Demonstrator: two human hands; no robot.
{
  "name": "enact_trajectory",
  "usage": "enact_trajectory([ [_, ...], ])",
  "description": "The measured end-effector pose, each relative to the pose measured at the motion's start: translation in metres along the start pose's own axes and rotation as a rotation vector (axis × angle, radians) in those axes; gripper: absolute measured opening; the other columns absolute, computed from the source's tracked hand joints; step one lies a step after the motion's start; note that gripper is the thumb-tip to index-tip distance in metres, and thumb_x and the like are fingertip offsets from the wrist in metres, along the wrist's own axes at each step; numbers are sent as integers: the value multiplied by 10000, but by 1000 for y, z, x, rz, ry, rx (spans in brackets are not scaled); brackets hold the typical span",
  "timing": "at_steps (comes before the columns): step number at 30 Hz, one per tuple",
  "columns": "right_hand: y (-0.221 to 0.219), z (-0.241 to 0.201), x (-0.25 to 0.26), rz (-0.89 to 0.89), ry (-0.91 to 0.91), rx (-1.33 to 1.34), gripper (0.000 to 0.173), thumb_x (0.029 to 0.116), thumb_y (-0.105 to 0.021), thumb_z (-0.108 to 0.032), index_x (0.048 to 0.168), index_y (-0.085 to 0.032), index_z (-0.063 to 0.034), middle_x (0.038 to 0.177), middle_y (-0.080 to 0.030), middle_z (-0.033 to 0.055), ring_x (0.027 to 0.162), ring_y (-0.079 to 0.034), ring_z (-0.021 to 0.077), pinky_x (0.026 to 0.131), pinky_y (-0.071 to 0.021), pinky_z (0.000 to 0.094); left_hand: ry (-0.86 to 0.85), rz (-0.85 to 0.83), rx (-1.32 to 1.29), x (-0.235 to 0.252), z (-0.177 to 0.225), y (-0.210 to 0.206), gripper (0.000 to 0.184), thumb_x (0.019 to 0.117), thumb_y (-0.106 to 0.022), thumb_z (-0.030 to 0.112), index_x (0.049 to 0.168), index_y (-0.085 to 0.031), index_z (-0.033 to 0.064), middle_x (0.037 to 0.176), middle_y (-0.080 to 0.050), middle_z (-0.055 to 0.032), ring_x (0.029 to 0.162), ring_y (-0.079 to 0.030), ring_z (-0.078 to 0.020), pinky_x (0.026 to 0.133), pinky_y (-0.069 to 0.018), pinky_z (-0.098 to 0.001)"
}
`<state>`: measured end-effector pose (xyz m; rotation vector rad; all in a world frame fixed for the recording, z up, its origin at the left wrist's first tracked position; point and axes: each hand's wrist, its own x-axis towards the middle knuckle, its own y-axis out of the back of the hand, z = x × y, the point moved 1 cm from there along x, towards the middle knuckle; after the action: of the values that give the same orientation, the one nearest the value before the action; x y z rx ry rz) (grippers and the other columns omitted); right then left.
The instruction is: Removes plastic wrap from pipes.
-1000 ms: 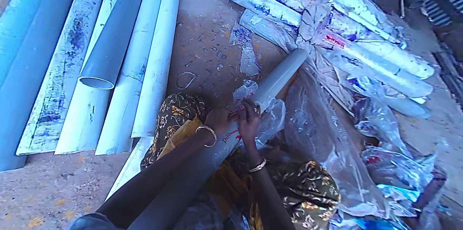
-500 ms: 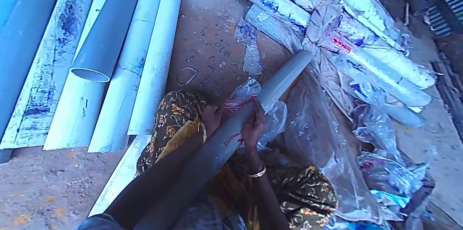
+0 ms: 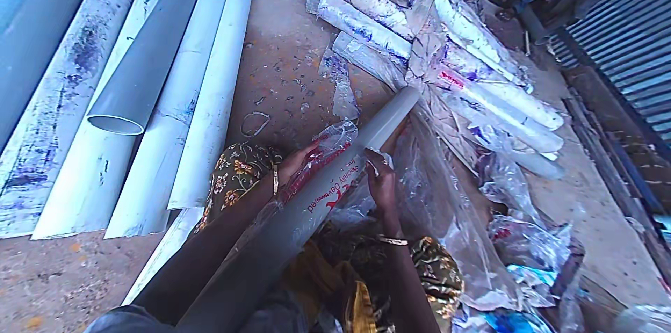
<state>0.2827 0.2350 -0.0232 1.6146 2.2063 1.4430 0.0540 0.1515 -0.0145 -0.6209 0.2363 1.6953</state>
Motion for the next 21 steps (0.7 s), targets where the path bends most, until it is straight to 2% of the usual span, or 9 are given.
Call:
enact_trajectory([
  [2, -8, 1, 13, -120, 67, -37, 272, 912, -568, 115, 1120, -744, 96, 1185, -708, 296, 1125, -678, 480, 990, -522, 562, -52, 100, 376, 0, 16, -1, 515, 1104, -452, 379, 1374, -547, -49, 1333, -598, -243, 1233, -571, -297, 1060, -435, -464],
  [3, -11, 1, 18, -160, 85, -58, 264, 904, -569, 125, 1082, -760, 87, 1147, -714, 299, 1099, -675, 492, 968, -523, 571, -91, 181, 595, -2, 23, -4, 583, 1071, -546, 383, 1457, -482, -49, 1434, -535, -286, 1346, -514, -384, 1116, -388, -556],
  [5, -12, 2, 26, -228, 107, -117, 213, 926, -571, 98, 1018, -762, 91, 1085, -712, 302, 1058, -671, 496, 940, -521, 575, -175, 319, 885, -9, 31, -19, 842, 1005, -651, 416, 1610, -240, -3, 1647, -233, -302, 1526, -245, -461, 1203, -201, -636],
  [7, -9, 1, 32, -309, 100, -172, 213, 961, -549, 65, 1046, -739, 107, 1092, -700, 314, 1074, -661, 507, 952, -510, 591, -353, 307, 1031, -13, 24, -38, 700, 1035, -598, 356, 1619, -312, 96, 1692, -157, -256, 1577, -88, -444, 1216, -42, -682],
  [9, -3, 4, 36, -397, 82, -158, 219, 975, -530, 54, 1074, -710, 127, 1104, -685, 328, 1104, -638, 522, 977, -479, 610, -394, 132, 1143, -11, 14, -58, 515, 1107, -426, 312, 1612, -368, 230, 1720, -154, -160, 1601, -20, -370, 1194, 76, -710],
  [10, 1, 6, 38, -448, 76, -124, 217, 977, -524, 54, 1075, -700, 134, 1099, -684, 330, 1116, -627, 526, 991, -458, 619, -359, 56, 1169, -7, 9, -63, 489, 1124, -360, 314, 1609, -374, 253, 1723, -151, -143, 1602, -16, -360, 1178, 96, -725],
  [13, 19, 12, 42, -586, 94, -13, 199, 974, -527, 56, 1059, -680, 151, 1084, -688, 324, 1136, -611, 524, 1023, -432, 617, -126, -103, 1151, 6, 8, -64, 510, 1142, -225, 371, 1650, -222, 329, 1737, -48, -135, 1597, 29, -386, 1152, 109, -755],
  [17, 33, 16, 30, -640, 119, 43, 195, 968, -508, 73, 1054, -665, 153, 1072, -676, 326, 1075, -642, 493, 988, -481, 563, -44, -99, 1129, 7, 8, -66, 511, 1140, -219, 397, 1648, -175, 384, 1740, -28, -122, 1601, 36, -362, 1152, 131, -748],
  [21, 39, 16, 3, -517, 93, 87, 192, 958, -512, 77, 1043, -667, 153, 1043, -687, 310, 1021, -673, 453, 960, -504, 538, -47, -95, 1079, 9, 7, -62, 507, 1139, -240, 388, 1644, -195, 386, 1739, -31, -127, 1598, 67, -363, 1143, 142, -749],
])
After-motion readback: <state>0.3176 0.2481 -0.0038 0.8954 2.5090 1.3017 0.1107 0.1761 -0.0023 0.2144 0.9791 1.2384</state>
